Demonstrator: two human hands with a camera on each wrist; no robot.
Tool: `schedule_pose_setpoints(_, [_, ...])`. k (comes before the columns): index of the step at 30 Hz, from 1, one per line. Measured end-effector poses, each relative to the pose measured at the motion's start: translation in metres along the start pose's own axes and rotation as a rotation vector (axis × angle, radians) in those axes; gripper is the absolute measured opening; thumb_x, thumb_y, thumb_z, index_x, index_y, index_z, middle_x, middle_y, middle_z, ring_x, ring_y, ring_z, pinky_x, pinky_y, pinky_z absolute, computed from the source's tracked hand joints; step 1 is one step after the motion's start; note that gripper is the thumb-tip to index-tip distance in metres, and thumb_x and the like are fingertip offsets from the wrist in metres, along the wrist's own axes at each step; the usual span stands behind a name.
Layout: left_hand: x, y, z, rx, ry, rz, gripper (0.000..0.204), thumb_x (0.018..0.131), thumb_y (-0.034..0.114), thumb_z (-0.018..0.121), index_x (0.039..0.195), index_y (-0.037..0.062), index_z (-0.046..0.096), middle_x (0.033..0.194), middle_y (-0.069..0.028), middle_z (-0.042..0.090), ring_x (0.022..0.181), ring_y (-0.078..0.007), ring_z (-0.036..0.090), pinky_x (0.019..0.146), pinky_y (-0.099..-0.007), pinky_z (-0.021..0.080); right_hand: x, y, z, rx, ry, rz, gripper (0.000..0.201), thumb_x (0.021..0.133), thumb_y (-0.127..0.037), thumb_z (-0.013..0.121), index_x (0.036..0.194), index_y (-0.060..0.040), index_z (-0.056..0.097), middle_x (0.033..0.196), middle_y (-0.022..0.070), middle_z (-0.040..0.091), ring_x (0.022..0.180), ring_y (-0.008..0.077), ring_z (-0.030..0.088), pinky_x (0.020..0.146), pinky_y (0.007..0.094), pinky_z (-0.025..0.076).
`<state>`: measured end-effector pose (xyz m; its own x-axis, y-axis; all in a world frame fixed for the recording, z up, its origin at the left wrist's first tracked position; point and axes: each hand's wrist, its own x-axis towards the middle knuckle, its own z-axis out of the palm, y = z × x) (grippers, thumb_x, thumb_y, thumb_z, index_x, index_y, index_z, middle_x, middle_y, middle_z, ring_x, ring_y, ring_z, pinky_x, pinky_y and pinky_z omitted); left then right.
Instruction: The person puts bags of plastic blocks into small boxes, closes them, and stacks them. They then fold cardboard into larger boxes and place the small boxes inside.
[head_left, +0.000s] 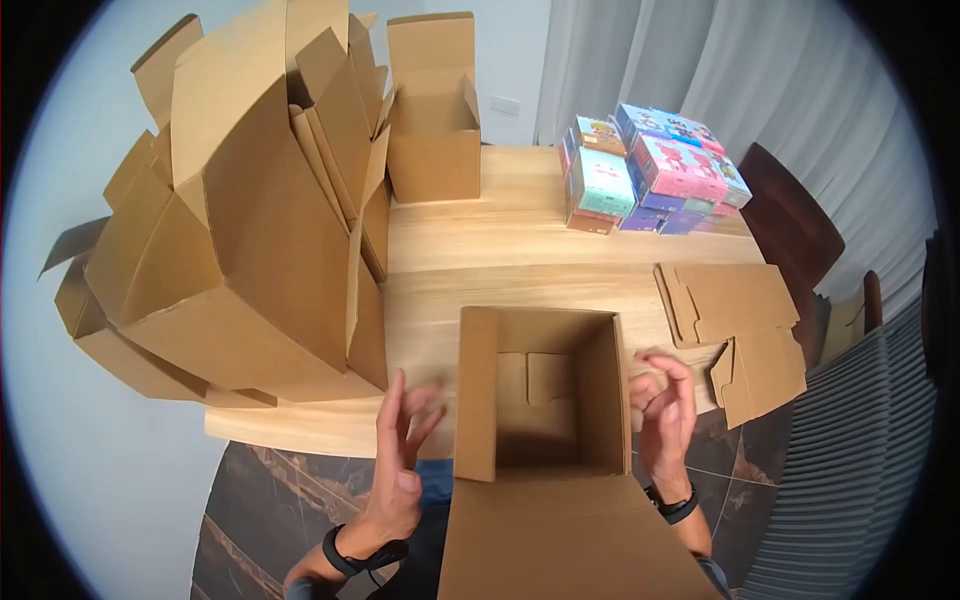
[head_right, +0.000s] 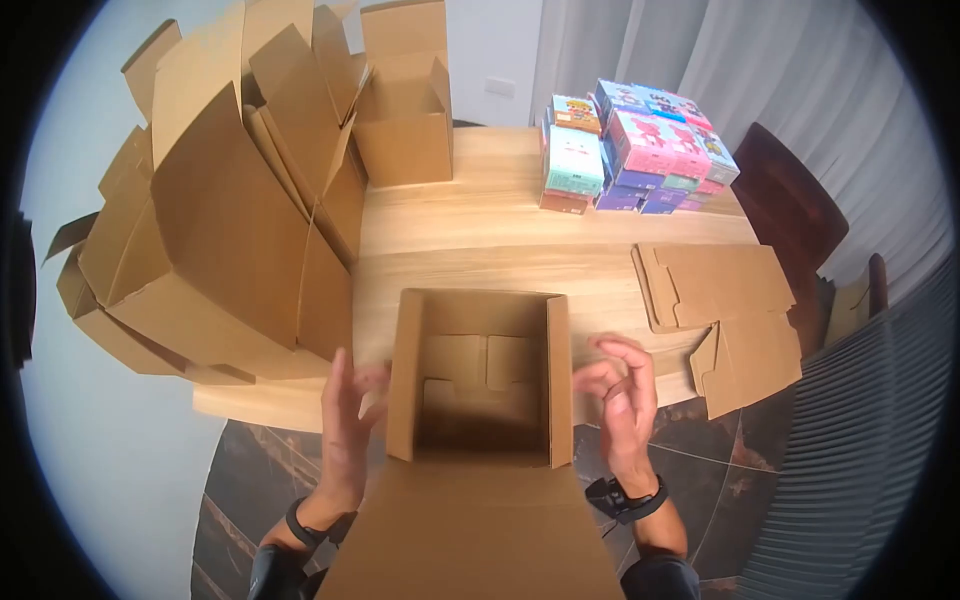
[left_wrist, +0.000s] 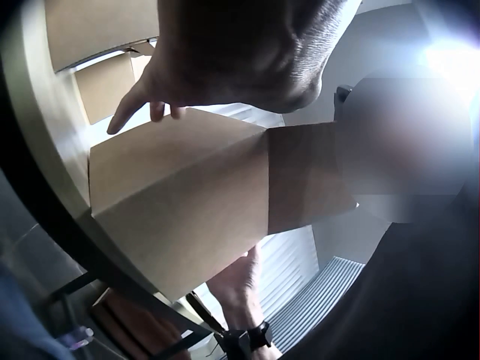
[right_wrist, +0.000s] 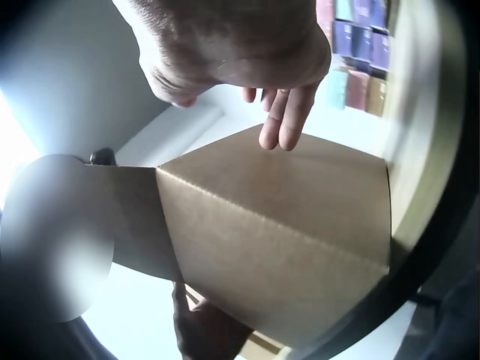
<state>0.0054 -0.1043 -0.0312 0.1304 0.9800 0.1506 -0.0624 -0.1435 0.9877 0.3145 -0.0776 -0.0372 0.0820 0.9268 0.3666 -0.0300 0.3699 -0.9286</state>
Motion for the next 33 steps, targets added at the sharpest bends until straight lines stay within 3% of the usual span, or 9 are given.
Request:
schedule_pose_setpoints(4, [0.011,-0.014,-0.001,0.037,0.036,0.22,0.113,0.09,0.084,0.047,0.167,0.012,0.006,0.171,-0.0236,0.006,0.159,-0.0416,0.009,0.123,-0.0623,0.019,0.005,-0.021,0.007,-0.015,0.032,-0.037,0.084,0.097,-0.054,0.066,0.156,-0.0035,0.035,0.16,0.0231,0.034,0.125,0.0322,0.061,0.098,0.0429,0.055])
schedule_pose_setpoints(8, [0.032,-0.017,0.014,0.314,0.034,0.637,0.073,0.105,0.066,0.027,0.158,0.0188,0.044,0.169,-0.0252,0.018,0.155,-0.0538,0.01,0.122,-0.0694,0.012,0.021,-0.061,0.008,-0.109,-0.261,-0.062,0.114,0.086,-0.049,0.081,0.166,-0.0049,0.013,0.168,0.0274,0.022,0.146,0.0412,0.044,0.11,0.048,0.047])
schedule_pose_setpoints(13, [0.034,-0.013,0.028,0.451,-0.091,0.708,0.073,0.112,0.05,0.015,0.112,0.0135,0.078,0.154,-0.0284,0.043,0.151,-0.0503,0.025,0.123,-0.0673,0.015,0.033,-0.115,0.012,-0.494,-0.274,0.282,0.077,0.085,-0.004,0.061,0.158,-0.005,0.037,0.135,0.0248,0.062,0.093,0.0241,0.07,0.084,0.0352,0.057])
schedule_pose_setpoints(16, [0.066,-0.012,0.04,0.401,0.184,0.741,0.079,0.114,0.044,0.014,0.083,0.0039,0.075,0.124,-0.0257,0.063,0.128,-0.0418,0.052,0.115,-0.0556,0.039,0.029,-0.116,0.009,-0.799,-0.446,-0.006,0.069,0.075,0.005,0.054,0.142,-0.0089,0.063,0.118,0.0186,0.068,0.074,0.0213,0.065,0.073,0.0318,0.056])
schedule_pose_setpoints(19, [0.111,-0.031,0.035,-0.354,-0.013,0.601,0.08,0.114,0.046,0.017,0.063,0.0049,0.062,0.082,-0.0158,0.066,0.091,-0.0318,0.062,0.094,-0.0443,0.05,0.048,-0.141,0.005,-1.229,-0.466,-0.513,0.067,0.07,-0.005,0.072,0.137,-0.0145,0.069,0.135,0.0128,0.065,0.111,0.0311,0.066,0.098,0.0475,0.051])
schedule_pose_setpoints(21, [0.143,-0.024,0.034,-0.583,-0.257,0.517,0.076,0.114,0.048,0.018,0.054,0.0098,0.045,0.054,-0.0048,0.048,0.064,-0.0227,0.052,0.076,-0.0373,0.047,0.086,-0.152,-0.009,-1.224,-0.64,-0.481,0.064,0.072,-0.015,0.078,0.135,-0.0163,0.069,0.141,0.0111,0.062,0.124,0.0331,0.059,0.104,0.0513,0.046])
schedule_pose_setpoints(25, [0.209,-0.037,0.045,-0.724,-0.711,0.61,0.065,0.115,0.041,0.011,0.074,0.0122,0.052,0.066,-0.0015,0.055,0.081,-0.0236,0.057,0.088,-0.0399,0.047,0.103,-0.151,-0.035,-1.005,-1.156,-0.246,0.048,0.08,-0.045,0.084,0.116,-0.0155,0.077,0.15,0.0068,0.057,0.143,0.0363,0.047,0.114,0.0549,0.04])
schedule_pose_setpoints(29, [0.204,-0.013,0.07,-0.34,-0.191,0.159,0.067,0.112,0.056,0.028,0.086,0.0037,0.06,0.086,-0.0091,0.064,0.087,-0.0196,0.063,0.086,-0.0332,0.049,0.074,-0.132,-0.027,-0.857,-1.017,-0.089,0.048,0.083,-0.041,0.084,0.107,-0.0008,0.074,0.146,0.0171,0.057,0.101,0.0309,0.071,0.083,0.0384,0.06])
schedule_pose_setpoints(33, [0.125,0.025,0.047,-0.155,0.131,0.221,0.049,0.114,0.041,0.033,0.119,0.0004,0.058,0.126,-0.0173,0.062,0.118,-0.0289,0.062,0.108,-0.0393,0.046,0.089,-0.156,-0.018,-0.682,-0.978,-0.087,0.058,0.083,-0.041,0.082,0.127,-0.0051,0.069,0.148,0.0156,0.055,0.086,0.0318,0.069,0.076,0.0395,0.059])
